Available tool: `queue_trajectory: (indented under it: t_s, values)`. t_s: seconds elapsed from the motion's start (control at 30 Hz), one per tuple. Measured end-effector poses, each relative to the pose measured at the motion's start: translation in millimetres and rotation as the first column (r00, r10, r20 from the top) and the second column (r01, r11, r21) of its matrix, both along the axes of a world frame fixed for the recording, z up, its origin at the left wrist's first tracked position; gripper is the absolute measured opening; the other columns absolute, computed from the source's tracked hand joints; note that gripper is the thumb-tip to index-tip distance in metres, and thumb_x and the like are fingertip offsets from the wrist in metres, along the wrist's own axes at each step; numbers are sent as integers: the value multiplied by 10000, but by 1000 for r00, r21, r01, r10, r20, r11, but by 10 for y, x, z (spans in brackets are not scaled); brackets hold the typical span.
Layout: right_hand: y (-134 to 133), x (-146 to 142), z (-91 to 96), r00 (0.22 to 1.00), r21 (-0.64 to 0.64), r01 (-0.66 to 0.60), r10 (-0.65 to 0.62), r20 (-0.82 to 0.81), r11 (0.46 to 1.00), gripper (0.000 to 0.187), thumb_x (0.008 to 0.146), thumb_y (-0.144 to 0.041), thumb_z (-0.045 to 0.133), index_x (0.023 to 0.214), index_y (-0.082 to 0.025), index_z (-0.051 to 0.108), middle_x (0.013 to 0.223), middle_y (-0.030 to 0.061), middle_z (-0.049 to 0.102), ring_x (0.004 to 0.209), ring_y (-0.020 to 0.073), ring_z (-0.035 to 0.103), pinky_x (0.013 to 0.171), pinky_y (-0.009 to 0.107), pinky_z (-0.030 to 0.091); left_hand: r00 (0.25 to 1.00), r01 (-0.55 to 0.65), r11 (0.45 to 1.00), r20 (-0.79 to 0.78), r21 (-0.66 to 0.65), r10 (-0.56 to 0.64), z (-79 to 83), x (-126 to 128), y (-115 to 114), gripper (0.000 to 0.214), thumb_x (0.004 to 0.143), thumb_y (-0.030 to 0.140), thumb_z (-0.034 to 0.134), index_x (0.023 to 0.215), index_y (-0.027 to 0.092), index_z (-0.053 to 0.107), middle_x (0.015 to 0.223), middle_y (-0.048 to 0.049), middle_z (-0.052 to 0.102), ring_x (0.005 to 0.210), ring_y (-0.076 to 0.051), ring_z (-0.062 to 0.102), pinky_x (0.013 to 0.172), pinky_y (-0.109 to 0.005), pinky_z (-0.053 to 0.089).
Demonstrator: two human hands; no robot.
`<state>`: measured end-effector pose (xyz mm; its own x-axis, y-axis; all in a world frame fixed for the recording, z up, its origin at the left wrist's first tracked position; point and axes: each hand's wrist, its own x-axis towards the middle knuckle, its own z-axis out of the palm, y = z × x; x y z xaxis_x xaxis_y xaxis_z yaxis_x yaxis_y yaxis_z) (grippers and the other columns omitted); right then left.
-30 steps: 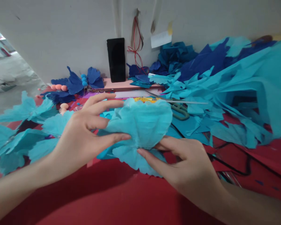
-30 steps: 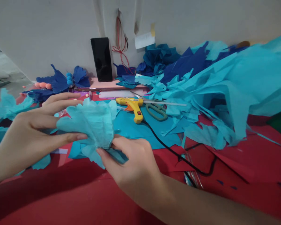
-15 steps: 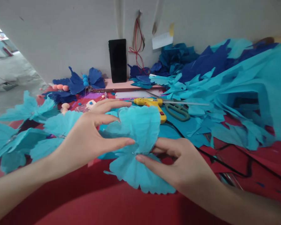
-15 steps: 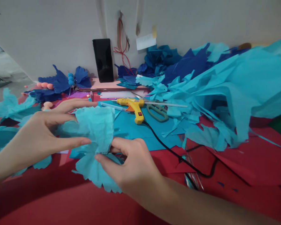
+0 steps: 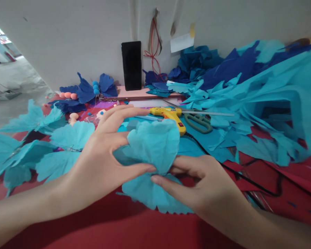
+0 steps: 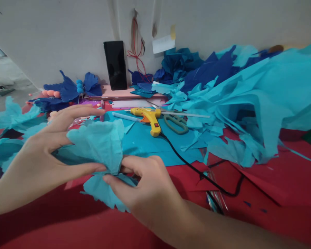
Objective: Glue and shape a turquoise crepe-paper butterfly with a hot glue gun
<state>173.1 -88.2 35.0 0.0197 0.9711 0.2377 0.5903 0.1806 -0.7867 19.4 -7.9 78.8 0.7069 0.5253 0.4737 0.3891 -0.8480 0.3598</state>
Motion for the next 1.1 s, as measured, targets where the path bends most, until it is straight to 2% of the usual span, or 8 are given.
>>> queue_trajectory:
  t_s: [0.13, 0.3, 0.47, 0.7, 0.8, 0.9, 0.97, 1.1]
  values:
    - [6, -6, 8, 990, -122, -61, 44, -134, 991, 166, 718, -211, 550, 567, -173, 605, 480, -26, 556, 454, 74, 494, 404, 162, 387, 1000, -16, 999, -10, 35, 16, -7, -4, -26, 185, 712, 353, 684, 626, 233, 573, 1195, 2, 543, 1151, -223, 465, 1018, -294, 361]
    - [4, -21, -7, 984, -121, -65, 43, -173, 991, 138, 713, -206, 540, 601, -179, 616, 501, -27, 570, 475, 85, 515, 430, 173, 416, 1000, -9, 998, -5, 66, 10, -17, -12, -34, 292, 715, 345, 682, 555, 220, 472, 1155, 0, 551, 1106, -210, 486, 985, -303, 380]
    - [-3, -25, 3, 986, -101, -39, 22, -165, 994, 128, 693, -206, 549, 586, -175, 611, 487, -29, 574, 442, 76, 488, 414, 167, 400, 1000, -10, 998, -2, 60, 10, 9, -18, -31, 270, 726, 351, 669, 562, 232, 491, 1127, 25, 573, 1082, -210, 509, 947, -317, 401]
    - [-24, -36, 20, 989, -100, -53, 38, -140, 994, 111, 698, -195, 560, 612, -184, 629, 509, -36, 591, 454, 74, 499, 411, 161, 396, 1000, -19, 1000, 6, -20, 19, 34, -17, 9, 272, 735, 326, 667, 546, 214, 506, 1105, 28, 580, 1036, -187, 534, 865, -258, 428]
    - [-37, -43, 26, 993, -79, -41, 32, -116, 996, 108, 691, -186, 572, 594, -184, 620, 497, -43, 582, 444, 70, 494, 405, 158, 391, 1000, -23, 992, -1, -121, 23, 36, -8, 32, 215, 693, 315, 700, 573, 215, 552, 1099, 32, 582, 1044, -185, 529, 870, -239, 422]
    - [-46, -48, 32, 996, -64, -35, 29, -90, 997, 113, 691, -178, 572, 587, -185, 615, 487, -47, 573, 444, 68, 492, 402, 155, 388, 1000, -23, 974, -4, -227, 23, 37, 5, 42, 273, 677, 295, 702, 516, 205, 500, 1083, 45, 587, 1012, -184, 547, 859, -250, 426]
    - [-53, -50, 28, 996, -61, -43, 38, -79, 997, 135, 703, -181, 565, 573, -186, 605, 480, -49, 562, 446, 68, 492, 402, 155, 387, 999, -31, 968, 7, -247, 34, 34, 10, 41, 314, 673, 284, 701, 496, 197, 456, 1069, 48, 589, 1002, -189, 549, 844, -265, 430]
    - [-65, -59, 6, 999, -45, -27, 26, -36, 999, 147, 715, -188, 558, 573, -187, 597, 476, -49, 549, 444, 68, 489, 398, 157, 379, 999, -29, 974, 25, -225, 36, 17, 11, 30, 301, 659, 264, 721, 519, 192, 464, 1043, 26, 584, 945, -180, 544, 824, -288, 445]
